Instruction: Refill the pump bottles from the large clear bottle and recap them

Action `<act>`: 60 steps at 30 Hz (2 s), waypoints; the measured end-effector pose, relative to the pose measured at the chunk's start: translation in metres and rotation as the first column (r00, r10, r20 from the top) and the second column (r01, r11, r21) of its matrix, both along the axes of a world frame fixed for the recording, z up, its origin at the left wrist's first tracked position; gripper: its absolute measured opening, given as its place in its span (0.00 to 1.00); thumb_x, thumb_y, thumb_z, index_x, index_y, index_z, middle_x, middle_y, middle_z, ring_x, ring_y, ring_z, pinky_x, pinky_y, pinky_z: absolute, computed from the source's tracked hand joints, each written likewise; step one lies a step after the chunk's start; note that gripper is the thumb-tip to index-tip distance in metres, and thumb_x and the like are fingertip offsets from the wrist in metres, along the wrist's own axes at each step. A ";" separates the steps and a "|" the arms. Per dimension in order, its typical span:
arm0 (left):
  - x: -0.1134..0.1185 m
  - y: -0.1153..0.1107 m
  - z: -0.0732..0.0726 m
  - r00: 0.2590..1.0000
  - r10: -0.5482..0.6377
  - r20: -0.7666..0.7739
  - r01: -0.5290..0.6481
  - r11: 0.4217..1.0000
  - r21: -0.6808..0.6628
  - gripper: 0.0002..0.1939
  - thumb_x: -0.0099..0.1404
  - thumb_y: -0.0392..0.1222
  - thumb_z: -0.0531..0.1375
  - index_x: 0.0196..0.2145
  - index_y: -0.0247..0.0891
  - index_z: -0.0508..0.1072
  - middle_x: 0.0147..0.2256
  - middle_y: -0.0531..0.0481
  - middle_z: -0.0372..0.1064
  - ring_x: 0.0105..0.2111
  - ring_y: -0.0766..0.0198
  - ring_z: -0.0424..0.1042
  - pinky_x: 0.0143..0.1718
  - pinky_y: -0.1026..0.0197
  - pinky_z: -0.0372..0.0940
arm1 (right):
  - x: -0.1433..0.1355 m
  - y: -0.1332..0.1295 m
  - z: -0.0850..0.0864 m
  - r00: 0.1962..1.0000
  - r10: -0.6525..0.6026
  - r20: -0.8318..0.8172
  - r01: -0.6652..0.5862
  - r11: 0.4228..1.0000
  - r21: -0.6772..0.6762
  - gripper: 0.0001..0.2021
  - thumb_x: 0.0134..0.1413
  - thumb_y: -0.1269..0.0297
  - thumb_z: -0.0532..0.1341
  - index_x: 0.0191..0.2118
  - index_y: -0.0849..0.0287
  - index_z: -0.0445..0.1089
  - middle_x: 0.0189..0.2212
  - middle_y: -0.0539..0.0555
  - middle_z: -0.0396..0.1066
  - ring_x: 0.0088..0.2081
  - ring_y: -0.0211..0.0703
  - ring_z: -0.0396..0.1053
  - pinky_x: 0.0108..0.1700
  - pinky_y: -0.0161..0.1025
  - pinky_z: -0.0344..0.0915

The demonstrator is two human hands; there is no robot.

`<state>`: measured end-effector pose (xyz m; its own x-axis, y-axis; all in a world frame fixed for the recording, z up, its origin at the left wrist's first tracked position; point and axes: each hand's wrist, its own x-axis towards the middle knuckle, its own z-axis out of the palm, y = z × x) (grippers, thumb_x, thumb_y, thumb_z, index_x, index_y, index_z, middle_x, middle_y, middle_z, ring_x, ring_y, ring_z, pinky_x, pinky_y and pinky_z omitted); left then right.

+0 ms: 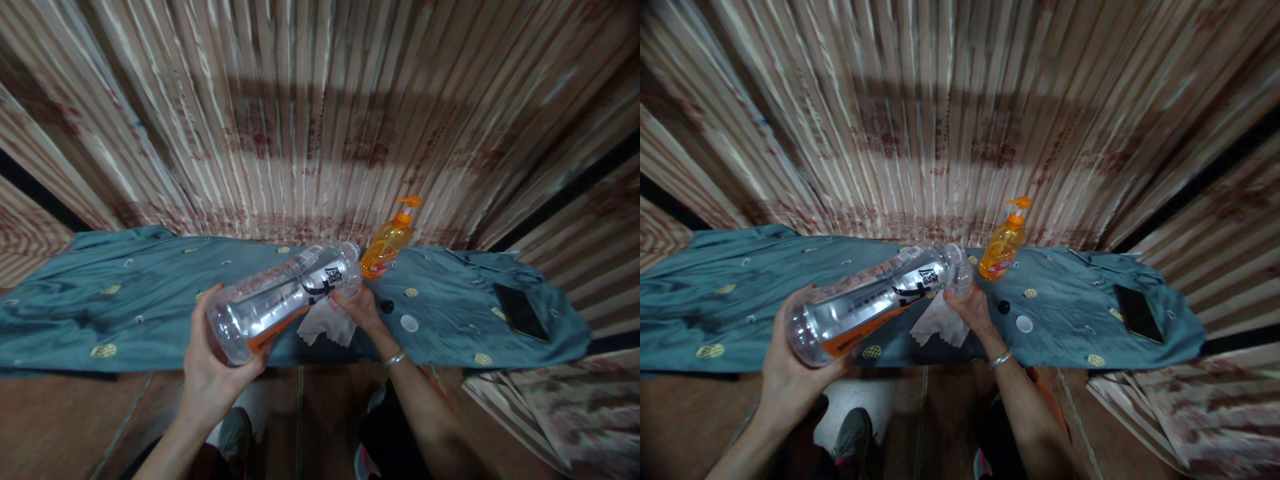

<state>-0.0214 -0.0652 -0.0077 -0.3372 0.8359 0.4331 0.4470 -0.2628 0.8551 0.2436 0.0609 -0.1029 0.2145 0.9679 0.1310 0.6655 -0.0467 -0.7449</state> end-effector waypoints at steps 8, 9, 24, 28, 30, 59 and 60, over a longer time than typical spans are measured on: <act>0.000 0.000 -0.001 0.999 0.003 0.032 -0.003 1.000 0.008 0.49 0.49 0.53 0.76 0.66 0.40 0.68 0.56 0.40 0.77 0.53 0.43 0.82 0.54 0.46 0.80 | 0.000 0.000 0.000 1.000 -0.007 -0.003 0.007 1.000 -0.005 0.14 0.52 0.60 0.76 0.43 0.54 0.77 0.44 0.60 0.87 0.52 0.63 0.85 0.55 0.50 0.82; 0.001 0.000 -0.001 0.999 0.000 0.039 -0.001 1.000 0.011 0.49 0.49 0.53 0.76 0.66 0.40 0.69 0.57 0.40 0.77 0.53 0.43 0.82 0.54 0.46 0.80 | 0.000 0.000 0.000 1.000 -0.009 -0.006 0.009 1.000 0.000 0.14 0.52 0.61 0.76 0.44 0.53 0.77 0.45 0.60 0.87 0.52 0.63 0.85 0.55 0.50 0.82; -0.029 0.009 -0.019 0.978 -0.099 -0.185 0.115 0.991 0.073 0.53 0.50 0.52 0.80 0.69 0.42 0.65 0.57 0.42 0.78 0.53 0.46 0.83 0.51 0.51 0.81 | 0.000 0.001 -0.006 1.000 -0.008 0.001 0.008 0.999 0.039 0.15 0.52 0.61 0.76 0.45 0.53 0.78 0.43 0.59 0.87 0.51 0.62 0.86 0.51 0.47 0.82; -0.031 0.010 -0.018 0.966 -0.121 -0.228 0.151 0.981 0.119 0.53 0.53 0.51 0.79 0.70 0.42 0.63 0.57 0.42 0.78 0.52 0.49 0.84 0.51 0.53 0.81 | 0.001 0.003 -0.010 1.000 -0.011 0.020 0.011 0.999 0.033 0.16 0.51 0.59 0.76 0.45 0.53 0.78 0.42 0.57 0.87 0.49 0.60 0.86 0.49 0.46 0.82; -0.025 0.010 -0.016 0.968 -0.112 -0.222 0.143 0.982 0.125 0.52 0.53 0.52 0.79 0.70 0.42 0.64 0.56 0.43 0.78 0.51 0.50 0.84 0.49 0.54 0.81 | 0.002 0.004 -0.011 0.999 -0.018 0.034 0.017 1.000 0.020 0.17 0.51 0.58 0.76 0.46 0.52 0.78 0.42 0.56 0.87 0.48 0.60 0.86 0.49 0.47 0.83; -0.021 0.008 -0.011 0.992 -0.092 -0.083 0.092 0.996 -0.012 0.54 0.48 0.52 0.79 0.68 0.40 0.64 0.58 0.38 0.78 0.55 0.40 0.83 0.55 0.43 0.80 | -0.003 -0.002 0.012 1.000 -0.004 -0.029 0.003 0.999 -0.046 0.14 0.50 0.61 0.75 0.43 0.53 0.77 0.44 0.59 0.86 0.52 0.64 0.85 0.53 0.52 0.83; -0.021 0.007 -0.010 0.992 -0.091 -0.083 0.090 0.996 -0.010 0.54 0.47 0.52 0.80 0.68 0.40 0.64 0.57 0.38 0.78 0.55 0.40 0.83 0.54 0.44 0.81 | -0.002 -0.001 0.011 1.000 -0.004 -0.028 0.003 0.999 -0.045 0.14 0.50 0.61 0.76 0.43 0.53 0.77 0.44 0.59 0.86 0.52 0.64 0.85 0.53 0.51 0.83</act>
<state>-0.0426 -0.0578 -0.0181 -0.2229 0.8644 0.4508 0.4911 -0.2999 0.8179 0.2411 0.0595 -0.0919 0.2210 0.9719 0.0815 0.6439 -0.0827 -0.7606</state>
